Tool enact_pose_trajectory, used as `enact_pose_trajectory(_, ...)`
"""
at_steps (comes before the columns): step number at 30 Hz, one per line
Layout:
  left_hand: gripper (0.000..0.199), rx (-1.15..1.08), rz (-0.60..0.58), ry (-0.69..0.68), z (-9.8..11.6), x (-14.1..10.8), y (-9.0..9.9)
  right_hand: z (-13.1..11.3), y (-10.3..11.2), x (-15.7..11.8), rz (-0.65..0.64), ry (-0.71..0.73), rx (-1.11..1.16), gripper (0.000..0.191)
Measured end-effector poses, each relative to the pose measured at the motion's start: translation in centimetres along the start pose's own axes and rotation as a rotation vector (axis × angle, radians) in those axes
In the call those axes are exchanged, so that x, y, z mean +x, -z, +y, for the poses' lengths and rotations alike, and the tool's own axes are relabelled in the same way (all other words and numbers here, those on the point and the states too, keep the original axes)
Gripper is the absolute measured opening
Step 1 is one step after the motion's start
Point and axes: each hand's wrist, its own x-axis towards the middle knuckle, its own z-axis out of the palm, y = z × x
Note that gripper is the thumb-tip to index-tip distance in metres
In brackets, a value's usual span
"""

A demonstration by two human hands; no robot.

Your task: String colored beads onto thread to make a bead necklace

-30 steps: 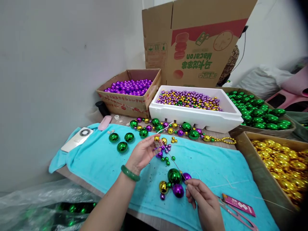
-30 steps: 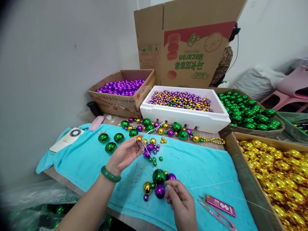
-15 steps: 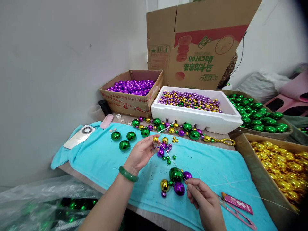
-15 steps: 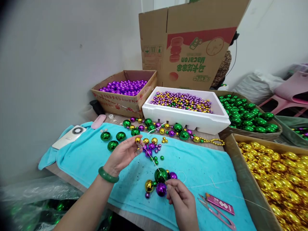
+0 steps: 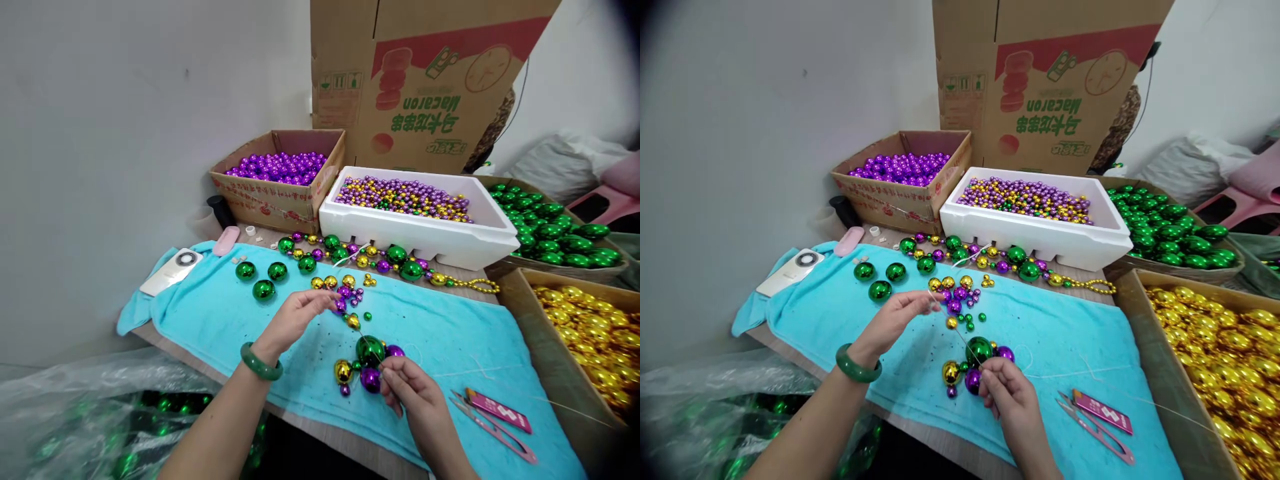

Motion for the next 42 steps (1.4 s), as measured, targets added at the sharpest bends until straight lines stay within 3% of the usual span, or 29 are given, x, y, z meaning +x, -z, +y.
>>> enact_pose_trajectory(3,0.026,0.395,0.418,-0.117,-1.5,1.1,2.4,0.0,-0.1,0.1,0.0,0.005,0.047,0.033)
enact_pose_trajectory(5,0.025,0.713,0.632,-0.095,-3.0,1.7,4.7,-0.1,0.2,0.2,-0.008,0.012,0.041,0.032)
enact_pose_trajectory(7,0.033,0.932,0.695,0.005,-4.6,2.1,6.9,-0.2,0.5,0.5,-0.019,0.015,0.022,0.03)
enact_pose_trajectory(11,0.05,1.038,0.591,0.15,-7.4,2.1,9.3,-0.6,0.4,0.7,-0.015,0.016,0.015,0.032)
enact_pose_trajectory(16,0.054,0.778,0.578,0.217,-7.8,1.8,8.8,-0.9,-0.4,0.5,0.011,-0.002,0.002,0.036)
enact_pose_trajectory(19,0.051,0.257,0.552,0.196,-5.9,1.0,7.1,-0.7,-0.5,0.3,0.016,-0.013,-0.017,0.035)
enact_pose_trajectory(22,0.05,-0.409,0.325,0.222,-3.6,0.0,4.9,-0.5,-0.7,0.1,0.012,0.008,-0.048,0.033)
enact_pose_trajectory(25,0.043,-0.745,0.212,0.21,-2.1,-0.8,3.0,-0.5,-1.0,-0.2,0.007,0.031,-0.081,0.032)
enact_pose_trajectory(32,0.028,-0.802,0.279,0.144,-1.2,-1.1,1.1,-0.5,-1.1,-0.6,0.019,0.058,-0.1,0.032)
enact_pose_trajectory(42,0.034,-0.651,0.358,0.062,-0.4,-1.5,0.7,-1.8,-1.1,-0.8,0.025,0.064,-0.164,0.042)
